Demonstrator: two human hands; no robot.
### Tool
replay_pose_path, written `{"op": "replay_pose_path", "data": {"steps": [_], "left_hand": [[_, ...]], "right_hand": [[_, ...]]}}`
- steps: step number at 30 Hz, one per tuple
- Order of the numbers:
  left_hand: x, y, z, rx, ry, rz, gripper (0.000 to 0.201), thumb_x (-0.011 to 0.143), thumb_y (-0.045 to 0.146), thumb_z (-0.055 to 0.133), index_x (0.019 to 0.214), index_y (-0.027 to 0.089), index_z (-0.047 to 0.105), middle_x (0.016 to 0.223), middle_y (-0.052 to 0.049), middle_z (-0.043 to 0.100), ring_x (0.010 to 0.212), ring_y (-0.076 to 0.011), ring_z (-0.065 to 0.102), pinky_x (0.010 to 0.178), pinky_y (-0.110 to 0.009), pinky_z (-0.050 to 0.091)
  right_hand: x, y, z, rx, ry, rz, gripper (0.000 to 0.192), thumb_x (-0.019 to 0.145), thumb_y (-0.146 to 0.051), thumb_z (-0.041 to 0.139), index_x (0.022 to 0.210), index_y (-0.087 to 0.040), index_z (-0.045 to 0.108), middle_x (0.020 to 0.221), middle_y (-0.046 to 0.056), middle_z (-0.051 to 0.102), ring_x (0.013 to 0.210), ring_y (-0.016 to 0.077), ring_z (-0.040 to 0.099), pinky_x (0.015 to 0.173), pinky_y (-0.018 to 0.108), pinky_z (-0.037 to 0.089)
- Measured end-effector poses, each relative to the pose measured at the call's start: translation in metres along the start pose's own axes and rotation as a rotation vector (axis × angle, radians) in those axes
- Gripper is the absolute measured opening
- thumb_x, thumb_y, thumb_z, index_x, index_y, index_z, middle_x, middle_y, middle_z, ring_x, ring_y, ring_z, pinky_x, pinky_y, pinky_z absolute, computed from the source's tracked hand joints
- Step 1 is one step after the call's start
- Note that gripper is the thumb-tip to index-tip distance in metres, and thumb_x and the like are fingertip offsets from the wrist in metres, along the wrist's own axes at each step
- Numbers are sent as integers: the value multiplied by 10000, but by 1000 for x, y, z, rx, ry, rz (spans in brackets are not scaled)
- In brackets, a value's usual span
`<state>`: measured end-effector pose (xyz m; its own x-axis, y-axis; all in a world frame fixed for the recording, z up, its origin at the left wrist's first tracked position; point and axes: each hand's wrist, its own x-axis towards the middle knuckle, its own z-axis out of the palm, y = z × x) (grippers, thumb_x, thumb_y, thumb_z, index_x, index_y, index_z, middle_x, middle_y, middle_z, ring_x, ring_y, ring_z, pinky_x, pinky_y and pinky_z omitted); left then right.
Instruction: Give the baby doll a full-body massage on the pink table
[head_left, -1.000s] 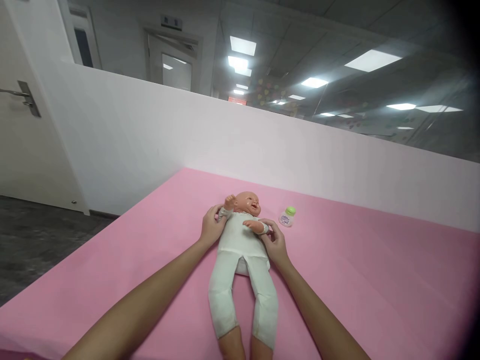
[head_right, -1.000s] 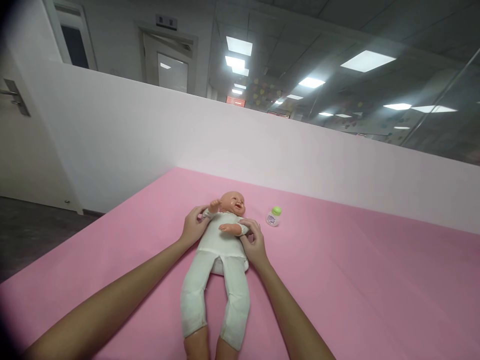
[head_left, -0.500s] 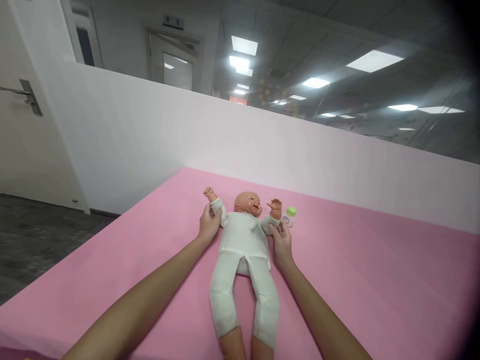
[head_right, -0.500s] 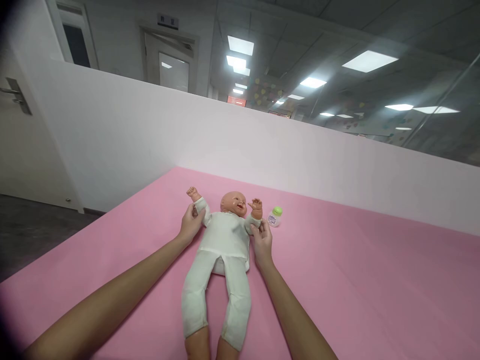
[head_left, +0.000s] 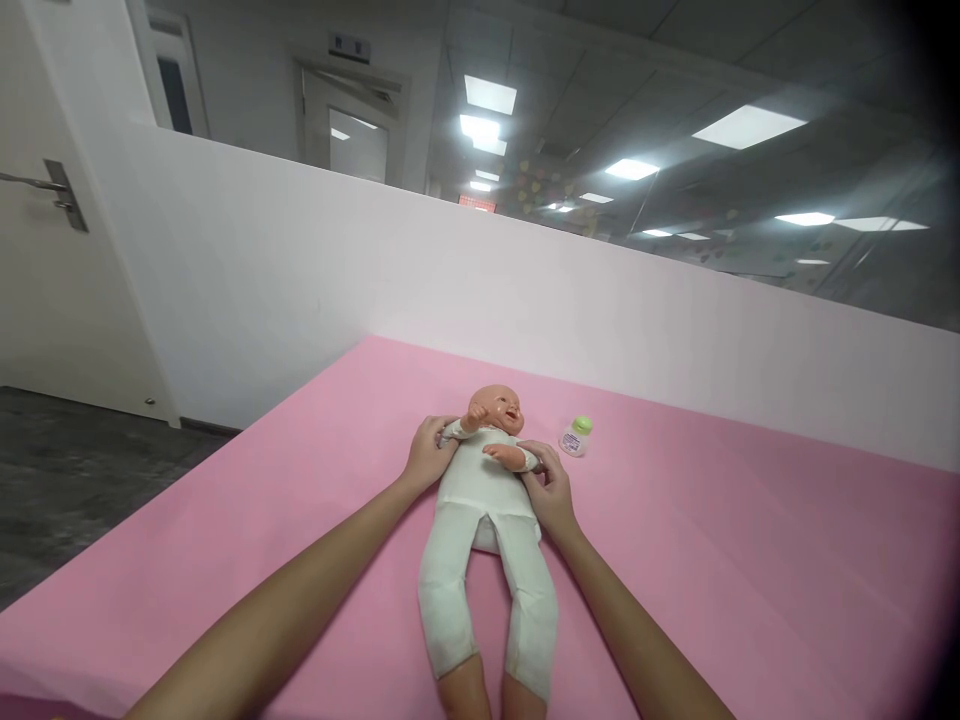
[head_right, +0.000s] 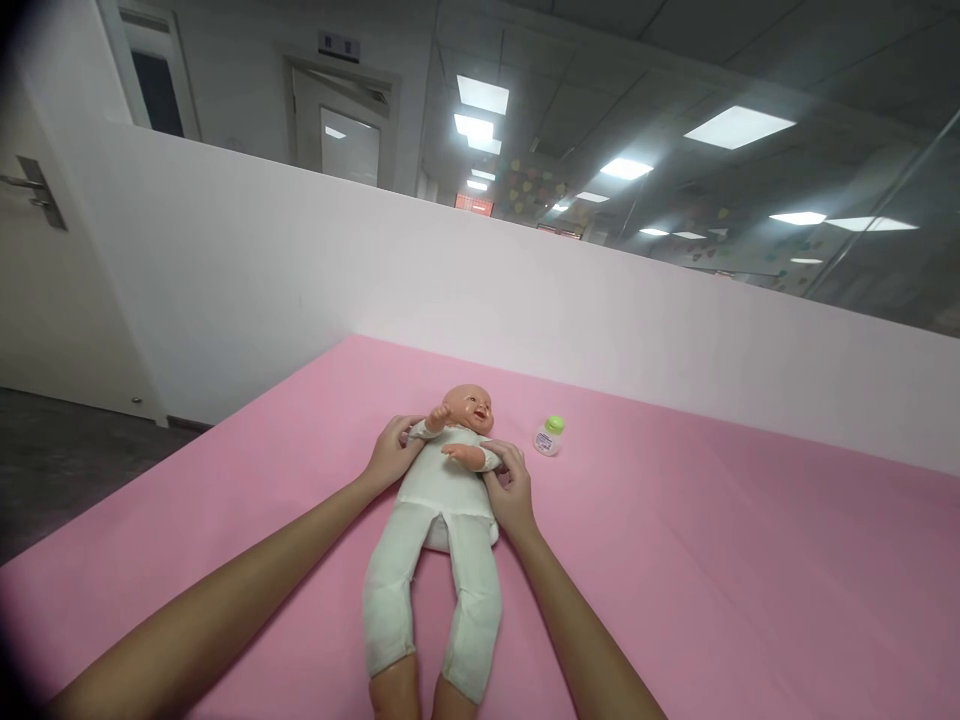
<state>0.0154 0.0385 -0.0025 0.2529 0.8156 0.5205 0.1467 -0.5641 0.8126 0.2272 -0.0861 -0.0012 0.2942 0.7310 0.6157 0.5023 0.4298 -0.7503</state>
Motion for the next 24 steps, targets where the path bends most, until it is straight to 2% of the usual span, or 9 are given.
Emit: {"op": "replay_pose_path", "data": {"steps": [3,6,8,13,19,24], "left_hand": [[2,-6,1,-5,34,-40,266,885,255,616,1145,238,669,1122,-52,671,1022,-216,620,868,-332,489],[4,-9,2,21,80,-89,167,914,306,584,1041,213,638,991,-44,668,905,-203,614,790,-315,472],[4,-9,2,61,115,-119,173,934,362,560,979,204,614,912,-39,651,839,-204,595,740,-313,449],[3,-2,0,222,109,-118,211,936,413,543,919,209,593,908,-47,652,865,-226,579,729,-317,401],[1,5,-2,403,59,-152,273,950,440,512,807,212,556,840,-44,641,872,-244,570,724,-331,356],[2,3,-3,494,2,-124,309,937,455,523,742,215,525,839,-56,632,887,-257,574,750,-353,371]], "right_hand": [[0,-1,1,88,129,130,333,872,-374,659,1173,-233,674,1193,77,698,1075,254,632,838,362,521],[1,-3,-1,153,257,229,354,853,-405,674,1154,-220,653,1103,52,708,970,220,637,784,322,518],[2,-1,-2,198,317,270,342,845,-405,682,1134,-226,645,1061,33,699,941,199,634,790,310,520],[5,12,-3,453,424,419,389,798,-444,712,1114,-240,615,978,9,675,824,171,653,716,299,554],[7,19,-3,643,478,591,414,740,-386,741,1110,-255,610,914,-10,679,695,144,637,610,266,552],[7,21,-3,655,449,619,342,745,-404,752,1005,-229,615,858,-9,674,695,151,631,589,259,546]]}}
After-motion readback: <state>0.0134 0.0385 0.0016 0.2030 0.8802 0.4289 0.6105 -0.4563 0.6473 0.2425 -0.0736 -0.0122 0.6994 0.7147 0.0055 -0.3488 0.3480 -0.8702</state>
